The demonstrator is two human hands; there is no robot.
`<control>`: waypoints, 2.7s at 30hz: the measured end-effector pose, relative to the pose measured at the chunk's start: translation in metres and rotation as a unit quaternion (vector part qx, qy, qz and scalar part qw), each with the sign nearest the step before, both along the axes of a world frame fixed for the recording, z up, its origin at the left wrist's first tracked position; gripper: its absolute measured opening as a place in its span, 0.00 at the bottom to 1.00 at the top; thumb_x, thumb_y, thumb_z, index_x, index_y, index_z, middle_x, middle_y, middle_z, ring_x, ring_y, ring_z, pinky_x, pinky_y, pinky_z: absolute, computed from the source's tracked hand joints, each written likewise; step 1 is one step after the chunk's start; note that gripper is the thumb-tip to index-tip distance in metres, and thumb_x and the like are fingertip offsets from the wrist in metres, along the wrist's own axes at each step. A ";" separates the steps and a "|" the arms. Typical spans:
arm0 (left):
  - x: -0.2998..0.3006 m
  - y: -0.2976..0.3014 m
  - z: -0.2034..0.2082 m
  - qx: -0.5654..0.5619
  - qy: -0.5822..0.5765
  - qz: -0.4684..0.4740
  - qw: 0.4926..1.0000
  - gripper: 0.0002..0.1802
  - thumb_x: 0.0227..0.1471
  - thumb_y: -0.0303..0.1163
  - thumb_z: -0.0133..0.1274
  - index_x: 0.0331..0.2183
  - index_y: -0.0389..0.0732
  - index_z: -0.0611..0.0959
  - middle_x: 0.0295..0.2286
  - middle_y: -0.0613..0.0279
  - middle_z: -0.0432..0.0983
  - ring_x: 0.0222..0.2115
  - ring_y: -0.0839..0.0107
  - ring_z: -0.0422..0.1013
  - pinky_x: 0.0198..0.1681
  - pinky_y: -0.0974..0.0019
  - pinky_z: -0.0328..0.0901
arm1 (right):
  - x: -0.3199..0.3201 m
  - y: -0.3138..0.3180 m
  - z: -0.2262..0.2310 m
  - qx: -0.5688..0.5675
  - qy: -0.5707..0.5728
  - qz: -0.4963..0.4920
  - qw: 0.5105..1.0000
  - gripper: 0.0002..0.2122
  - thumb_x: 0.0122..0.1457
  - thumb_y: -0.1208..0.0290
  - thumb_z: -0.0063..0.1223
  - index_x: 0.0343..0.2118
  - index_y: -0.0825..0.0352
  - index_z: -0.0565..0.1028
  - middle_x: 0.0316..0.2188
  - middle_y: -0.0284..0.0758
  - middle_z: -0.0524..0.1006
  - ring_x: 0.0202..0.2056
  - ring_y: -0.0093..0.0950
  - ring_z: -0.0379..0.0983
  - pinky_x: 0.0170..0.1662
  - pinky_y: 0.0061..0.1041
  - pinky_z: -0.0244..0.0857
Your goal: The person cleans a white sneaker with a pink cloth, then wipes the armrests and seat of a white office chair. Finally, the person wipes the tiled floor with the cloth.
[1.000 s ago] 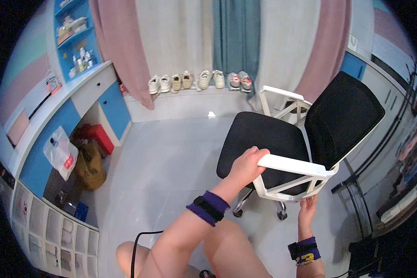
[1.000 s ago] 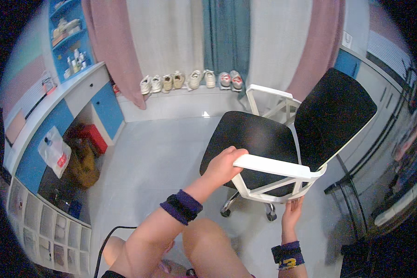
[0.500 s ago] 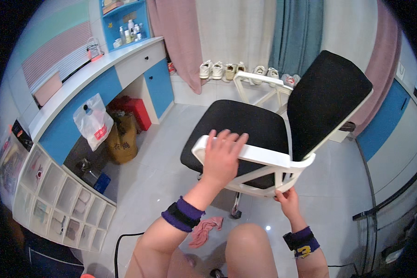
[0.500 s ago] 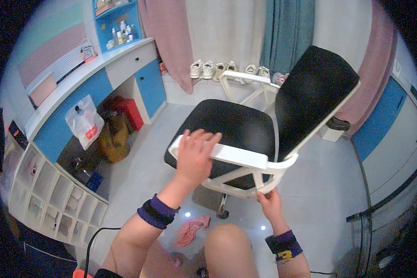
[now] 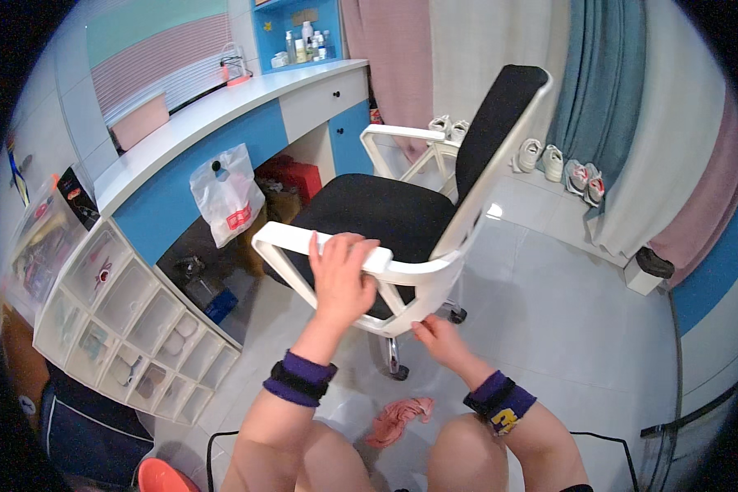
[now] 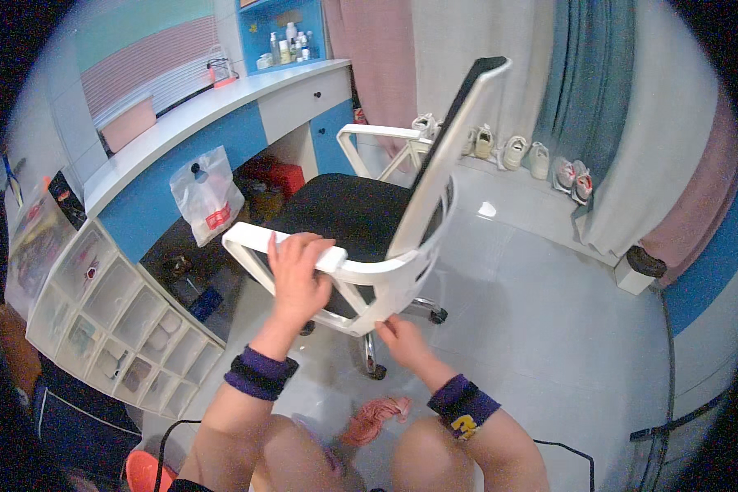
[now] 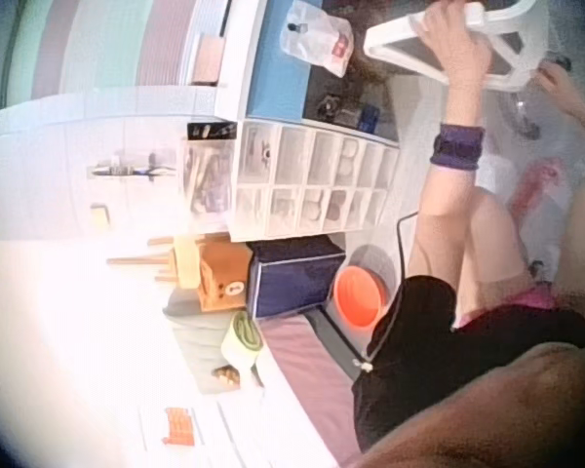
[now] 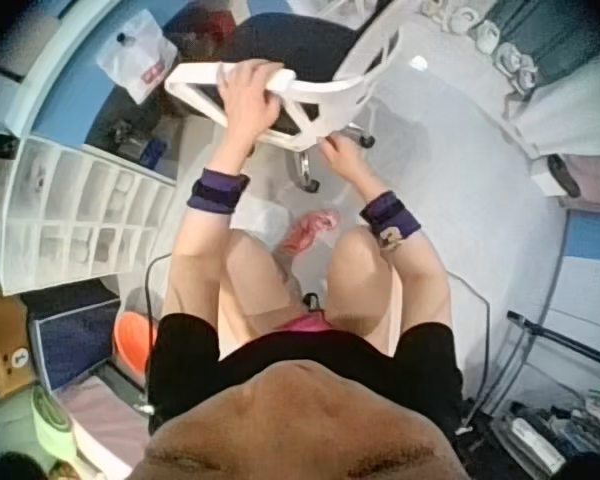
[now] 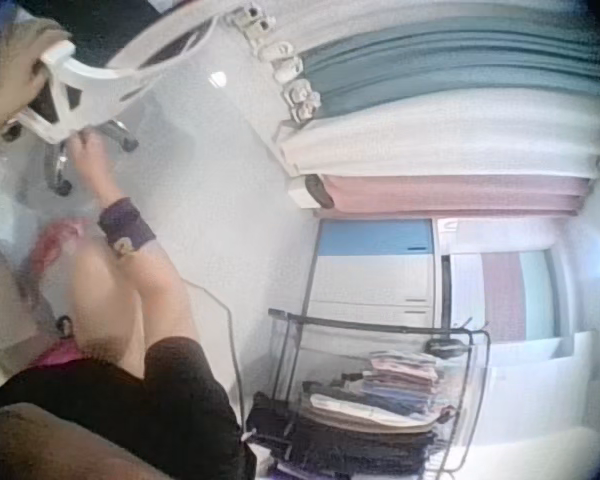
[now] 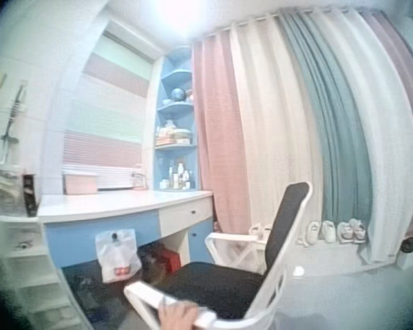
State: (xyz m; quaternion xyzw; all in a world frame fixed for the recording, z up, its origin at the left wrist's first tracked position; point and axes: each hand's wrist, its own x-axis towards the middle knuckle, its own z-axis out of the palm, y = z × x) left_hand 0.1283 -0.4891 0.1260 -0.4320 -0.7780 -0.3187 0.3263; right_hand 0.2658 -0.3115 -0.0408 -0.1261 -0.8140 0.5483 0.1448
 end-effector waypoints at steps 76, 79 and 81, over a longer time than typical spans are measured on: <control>-0.063 0.313 -0.510 -0.337 -0.296 -0.106 0.888 0.24 0.60 0.44 0.51 0.57 0.57 0.78 0.64 0.64 0.60 0.68 0.53 0.47 0.70 0.43 0.38 | -0.148 0.326 -0.345 0.468 -0.078 0.051 0.879 0.25 0.60 0.60 0.50 0.61 0.56 0.69 0.65 0.46 0.60 0.67 0.57 0.47 0.69 0.59 0.37; -0.046 0.309 -0.515 -0.321 -0.282 -0.132 0.894 0.26 0.56 0.43 0.54 0.57 0.59 0.77 0.64 0.65 0.59 0.68 0.58 0.46 0.71 0.46 0.35 | -0.117 0.317 -0.351 0.474 -0.088 0.008 0.876 0.24 0.61 0.60 0.51 0.61 0.54 0.70 0.65 0.47 0.60 0.67 0.57 0.47 0.70 0.53 0.39; -0.024 0.289 -0.517 -0.330 -0.294 -0.131 0.888 0.30 0.52 0.41 0.57 0.58 0.59 0.76 0.65 0.65 0.58 0.69 0.60 0.45 0.71 0.46 0.34 | -0.083 0.289 -0.347 0.475 -0.117 -0.008 0.872 0.22 0.61 0.60 0.51 0.60 0.54 0.72 0.64 0.49 0.59 0.66 0.60 0.46 0.70 0.52 0.39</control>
